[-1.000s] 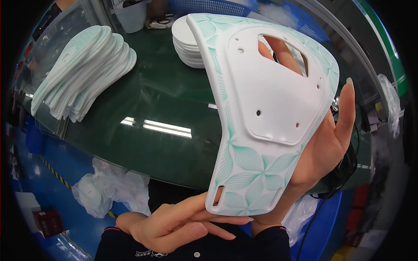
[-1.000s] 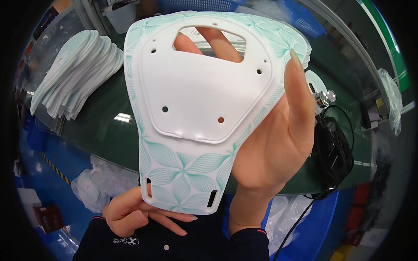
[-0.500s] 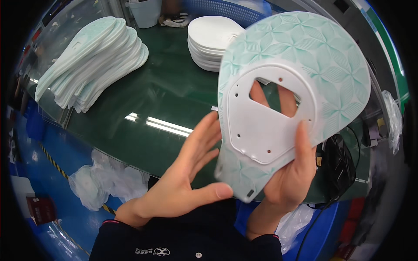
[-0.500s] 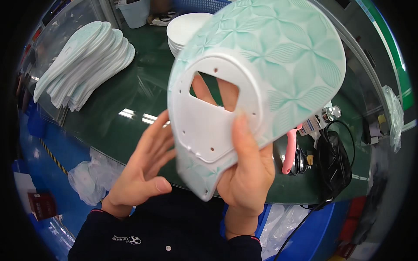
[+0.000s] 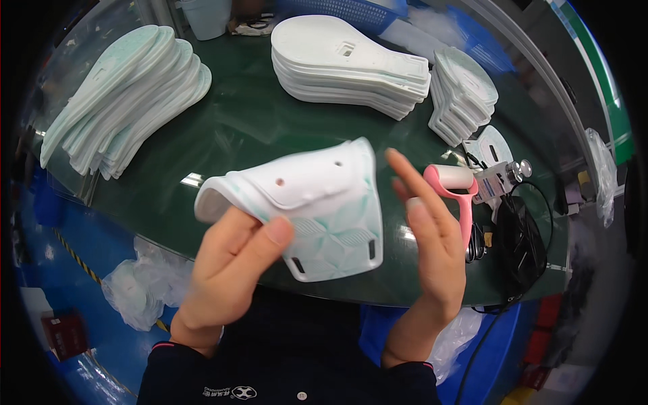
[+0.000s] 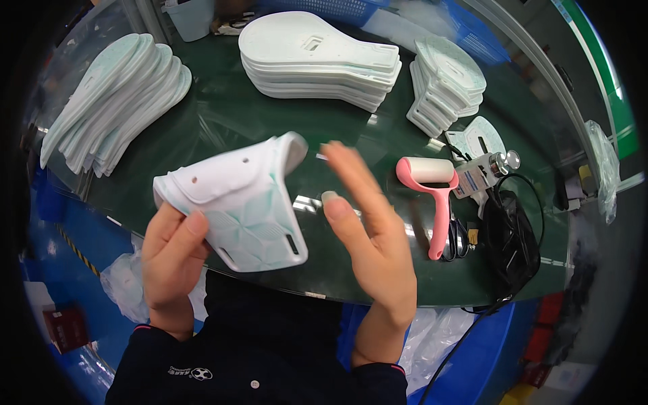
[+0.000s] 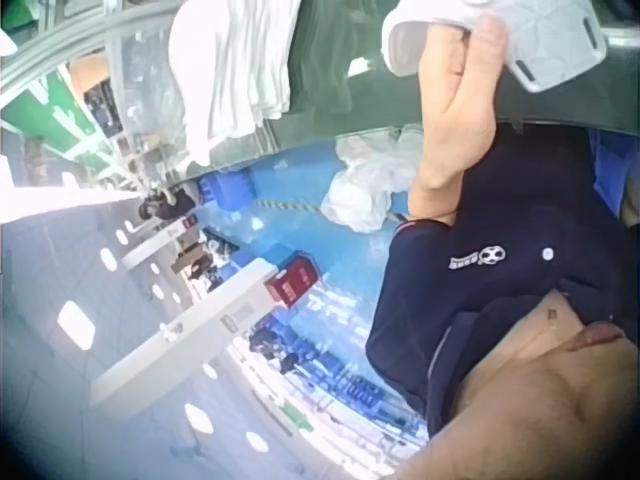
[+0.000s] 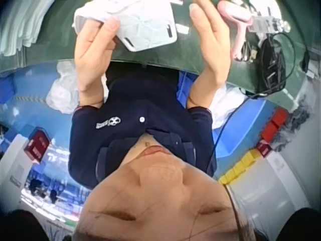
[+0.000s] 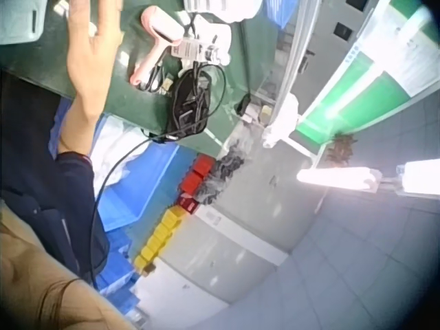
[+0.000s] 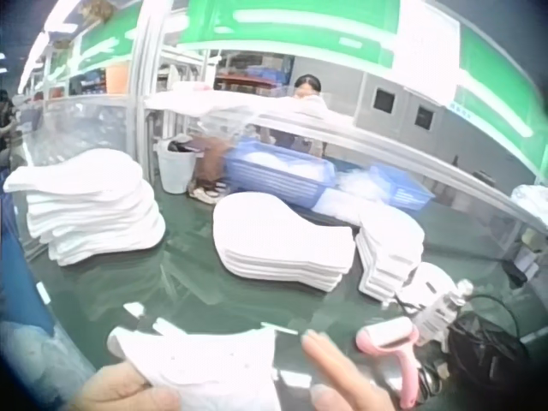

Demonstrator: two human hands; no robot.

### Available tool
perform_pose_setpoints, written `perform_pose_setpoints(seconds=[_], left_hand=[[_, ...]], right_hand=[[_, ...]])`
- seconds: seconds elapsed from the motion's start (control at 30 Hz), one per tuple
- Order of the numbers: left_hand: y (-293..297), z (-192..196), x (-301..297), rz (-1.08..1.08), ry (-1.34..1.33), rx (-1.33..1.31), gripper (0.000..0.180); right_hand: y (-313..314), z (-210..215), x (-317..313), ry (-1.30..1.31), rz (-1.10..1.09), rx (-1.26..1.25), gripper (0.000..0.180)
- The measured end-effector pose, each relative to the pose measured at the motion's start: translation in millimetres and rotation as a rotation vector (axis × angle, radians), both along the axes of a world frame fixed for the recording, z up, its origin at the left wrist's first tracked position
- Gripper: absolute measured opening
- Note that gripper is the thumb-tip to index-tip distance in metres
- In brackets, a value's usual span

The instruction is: The person repeatedly picks up white plastic parts with a green pattern from a stack on a green table. They use a small abrasive block to rub the edges and surfaces of each part, then place the finished part onto a separate stack. The process is repeated for multiple units throughout the clip.

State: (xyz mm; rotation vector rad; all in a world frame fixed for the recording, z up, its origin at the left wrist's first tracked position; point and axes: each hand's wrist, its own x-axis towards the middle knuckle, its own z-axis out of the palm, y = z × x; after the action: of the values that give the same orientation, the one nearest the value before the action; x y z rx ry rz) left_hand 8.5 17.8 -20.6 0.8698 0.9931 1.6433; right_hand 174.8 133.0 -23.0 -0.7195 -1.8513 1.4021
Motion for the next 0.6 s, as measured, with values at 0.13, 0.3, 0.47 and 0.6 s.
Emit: perform_pose_setpoints(seconds=[0.13, 0.3, 0.47, 0.6], left_hand=[[-17.6, 3.9, -6.2, 0.048, 0.09, -0.103, 0.032], [-27.6, 13.6, -6.7, 0.05, 0.18, 0.064, 0.029], [-27.3, 18.9, -11.1, 0.045, 0.22, 0.042, 0.028], [-20.0, 16.2, -13.7, 0.04, 0.24, -0.056, 0.029]], right_hand=[[24.1, -36.9, 41.5, -0.72, -0.705, 0.631, 0.044], [34.1, -58.5, 85.9, -0.855, -0.943, 0.374, 0.026], [28.0, -53.8, 82.8, -0.658, -0.984, 0.556, 0.028], [-22.5, 0.9, 51.6, -0.094, -0.869, 0.351, 0.026]])
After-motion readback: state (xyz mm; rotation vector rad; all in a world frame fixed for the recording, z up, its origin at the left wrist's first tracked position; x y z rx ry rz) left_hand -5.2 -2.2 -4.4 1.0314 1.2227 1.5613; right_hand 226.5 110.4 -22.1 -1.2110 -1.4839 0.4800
